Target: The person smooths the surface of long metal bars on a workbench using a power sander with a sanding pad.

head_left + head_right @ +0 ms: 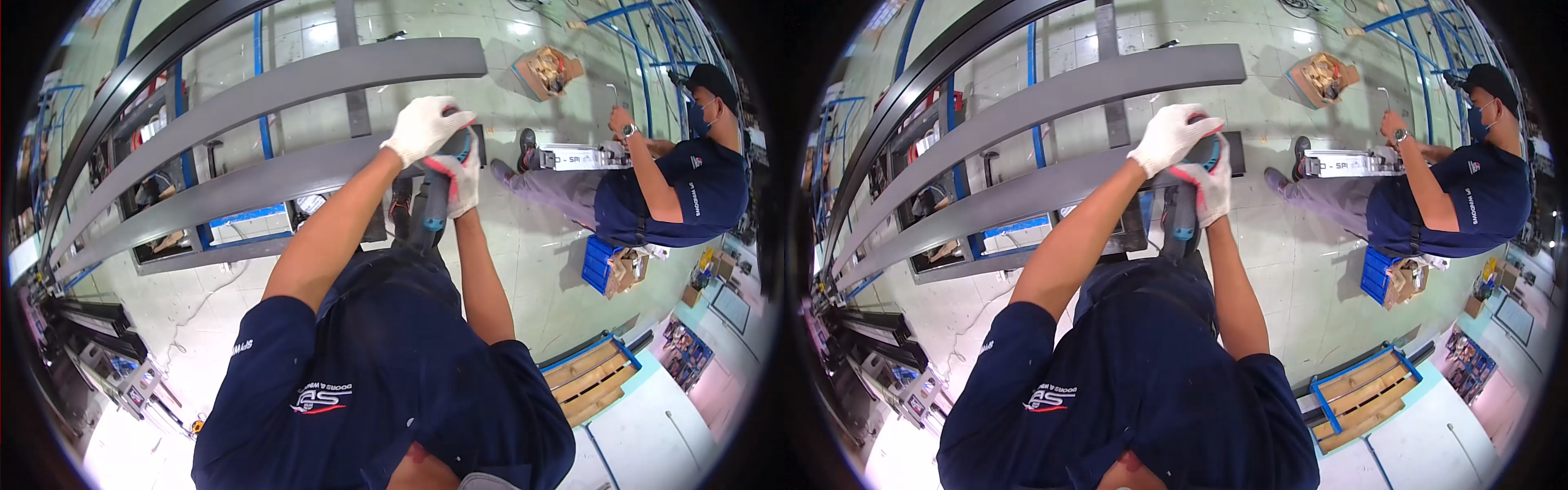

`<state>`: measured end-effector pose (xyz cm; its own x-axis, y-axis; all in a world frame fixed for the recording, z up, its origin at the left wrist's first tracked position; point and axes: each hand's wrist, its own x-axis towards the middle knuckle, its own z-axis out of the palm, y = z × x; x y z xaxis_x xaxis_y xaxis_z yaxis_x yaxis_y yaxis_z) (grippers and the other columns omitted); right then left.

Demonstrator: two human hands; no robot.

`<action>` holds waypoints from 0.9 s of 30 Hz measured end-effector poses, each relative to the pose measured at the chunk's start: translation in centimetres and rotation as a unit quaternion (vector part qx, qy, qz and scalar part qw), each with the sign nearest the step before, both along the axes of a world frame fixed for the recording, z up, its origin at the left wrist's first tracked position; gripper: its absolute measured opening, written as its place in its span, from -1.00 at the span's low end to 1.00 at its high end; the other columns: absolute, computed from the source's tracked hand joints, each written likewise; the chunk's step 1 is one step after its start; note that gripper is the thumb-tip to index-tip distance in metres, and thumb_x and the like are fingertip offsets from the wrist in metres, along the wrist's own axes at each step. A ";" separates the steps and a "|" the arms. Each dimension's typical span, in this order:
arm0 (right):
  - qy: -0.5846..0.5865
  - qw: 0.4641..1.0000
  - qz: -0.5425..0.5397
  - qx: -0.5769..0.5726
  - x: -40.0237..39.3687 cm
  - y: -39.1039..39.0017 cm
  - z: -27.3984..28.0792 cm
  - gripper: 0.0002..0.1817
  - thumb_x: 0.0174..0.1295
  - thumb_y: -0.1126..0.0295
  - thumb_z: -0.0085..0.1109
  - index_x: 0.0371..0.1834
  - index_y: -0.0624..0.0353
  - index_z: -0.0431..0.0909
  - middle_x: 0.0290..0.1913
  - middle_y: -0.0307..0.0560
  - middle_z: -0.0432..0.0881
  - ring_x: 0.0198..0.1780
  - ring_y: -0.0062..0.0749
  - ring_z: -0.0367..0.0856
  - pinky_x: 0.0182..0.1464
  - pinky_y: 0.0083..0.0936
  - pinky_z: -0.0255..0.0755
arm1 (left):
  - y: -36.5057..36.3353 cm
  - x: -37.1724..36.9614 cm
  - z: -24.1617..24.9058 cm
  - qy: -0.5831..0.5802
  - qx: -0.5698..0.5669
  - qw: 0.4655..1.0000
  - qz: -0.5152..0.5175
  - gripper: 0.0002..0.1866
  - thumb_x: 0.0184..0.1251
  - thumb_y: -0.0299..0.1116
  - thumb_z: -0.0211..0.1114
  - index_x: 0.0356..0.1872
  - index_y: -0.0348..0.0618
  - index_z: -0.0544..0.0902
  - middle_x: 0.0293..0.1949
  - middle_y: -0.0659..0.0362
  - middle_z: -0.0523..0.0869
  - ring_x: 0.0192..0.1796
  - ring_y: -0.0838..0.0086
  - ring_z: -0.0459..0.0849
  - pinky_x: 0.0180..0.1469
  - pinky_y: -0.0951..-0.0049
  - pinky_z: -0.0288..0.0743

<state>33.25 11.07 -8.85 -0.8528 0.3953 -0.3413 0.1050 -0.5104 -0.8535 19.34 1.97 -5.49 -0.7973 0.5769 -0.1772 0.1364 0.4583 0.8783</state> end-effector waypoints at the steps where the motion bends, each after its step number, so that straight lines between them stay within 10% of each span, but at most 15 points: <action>1: 0.005 0.999 -0.004 0.053 0.0 2.1 -0.1 -0.02 0.10 0.62 0.57 0.69 0.27 0.37 0.33 -0.01 0.70 0.31 -0.26 0.77 0.37 -0.32 0.75 | 2.5 0.1 -0.1 -0.005 0.002 1.000 -0.011 -0.41 0.54 0.22 0.45 -0.02 -0.21 0.94 -0.09 -0.17 0.92 0.03 -0.06 0.91 0.14 0.11 0.73; 4: 0.002 0.998 -0.046 0.042 0.5 7.3 -1.3 -0.22 0.16 0.62 0.46 0.53 0.42 0.47 0.17 0.16 0.82 0.03 -0.11 0.94 0.19 -0.26 0.86 | 8.0 0.1 -0.2 -0.031 0.012 0.999 -0.025 -0.35 0.56 0.29 0.41 0.03 -0.21 0.93 -0.03 -0.20 0.93 0.07 -0.09 0.92 0.19 0.10 0.74; 12: 0.013 0.996 -0.028 0.085 -0.3 10.7 -1.6 -0.17 0.15 0.46 0.58 0.57 0.35 0.53 0.23 0.08 0.79 0.17 -0.28 0.85 0.22 -0.30 0.80 | 10.2 -0.4 -0.2 -0.023 0.031 0.999 -0.016 -0.41 0.66 0.18 0.40 0.06 -0.26 0.91 -0.10 -0.18 0.93 -0.05 0.08 0.93 0.12 0.22 0.73; 16: 0.016 1.000 -0.003 -0.026 -2.3 5.4 -0.2 0.03 -0.07 0.47 0.73 0.60 0.29 0.49 0.26 -0.04 0.71 0.18 -0.24 0.78 0.32 -0.36 0.71 | 4.7 -1.4 -0.7 -0.013 0.036 0.999 0.028 -0.40 0.69 0.17 0.39 0.04 -0.31 0.89 -0.22 -0.05 0.89 -0.15 0.37 0.83 0.04 0.28 0.69; 22: 0.045 0.987 0.059 0.145 -5.9 -7.0 -1.3 0.17 -0.17 0.17 0.85 0.64 0.22 0.52 0.53 0.08 0.56 0.62 -0.08 0.49 0.72 -0.20 0.35 | -9.2 -3.0 -2.1 -0.035 0.073 0.985 0.149 -0.47 0.75 0.08 0.39 -0.05 -0.32 0.86 -0.36 0.07 0.77 -0.23 0.53 0.68 -0.08 0.31 0.61; 27: 0.042 0.931 0.218 0.290 -8.8 -18.5 -1.8 0.21 -0.14 -0.02 0.83 0.67 0.15 0.51 0.66 0.18 0.52 0.80 0.16 0.28 0.85 -0.03 0.11 | -23.8 -2.5 -1.4 -0.070 0.113 0.946 0.297 -0.57 0.82 -0.09 0.37 0.06 -0.36 0.90 -0.09 0.24 0.92 -0.08 0.62 0.76 0.08 0.49 0.63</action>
